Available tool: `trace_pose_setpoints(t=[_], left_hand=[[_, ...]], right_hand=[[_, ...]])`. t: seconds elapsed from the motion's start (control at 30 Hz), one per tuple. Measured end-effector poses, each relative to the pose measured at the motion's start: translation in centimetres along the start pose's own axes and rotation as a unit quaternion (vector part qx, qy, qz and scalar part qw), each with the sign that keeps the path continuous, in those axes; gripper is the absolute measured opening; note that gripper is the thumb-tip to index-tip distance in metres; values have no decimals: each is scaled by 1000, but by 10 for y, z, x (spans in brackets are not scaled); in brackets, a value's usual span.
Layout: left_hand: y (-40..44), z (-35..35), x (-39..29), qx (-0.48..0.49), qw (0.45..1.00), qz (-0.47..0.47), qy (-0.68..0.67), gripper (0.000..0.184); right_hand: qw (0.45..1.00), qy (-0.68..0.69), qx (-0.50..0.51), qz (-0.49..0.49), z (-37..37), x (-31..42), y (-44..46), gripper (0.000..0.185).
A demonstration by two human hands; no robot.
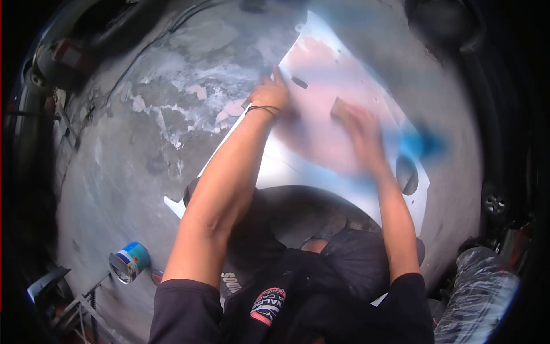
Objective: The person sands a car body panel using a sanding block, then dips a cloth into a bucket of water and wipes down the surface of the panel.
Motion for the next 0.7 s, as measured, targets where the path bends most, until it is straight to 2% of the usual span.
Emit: trace_pose_setpoints(t=[0.17,0.23,0.27,0.33,0.43,0.6,0.67,0.7], left_hand=[[-26,-33,-9,15,999,33,-4,149],[-26,-29,-11,34,999,32,2,150],[-22,-29,-11,39,999,33,5,151],[-22,-24,-8,49,998,29,7,152],[-23,-26,-14,40,998,38,20,154],[-28,-34,-18,63,997,25,27,156],[-29,-31,-15,66,997,30,31,156],[-25,-32,-14,62,997,35,32,156]], right_hand=[[998,23,-51,25,18,2,86,39],[985,142,24,99,11,3,65,38],[985,139,24,99,5,0,48,38],[999,32,19,-39,-2,-2,8,36],[999,43,13,-18,-2,-4,17,36],[997,64,-38,25,12,-23,87,35],[995,83,-47,28,4,-22,74,34],[994,100,-5,48,-1,-19,57,34]])
Point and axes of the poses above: each hand's wrist, its own y-axis towards the middle knuckle, its own z-axis out of the palm, x = y × z, the point moved 3 cm from there along y, towards the middle knuckle, and after that the axes turned 10 degrees about -y, right-handed, at the moved point
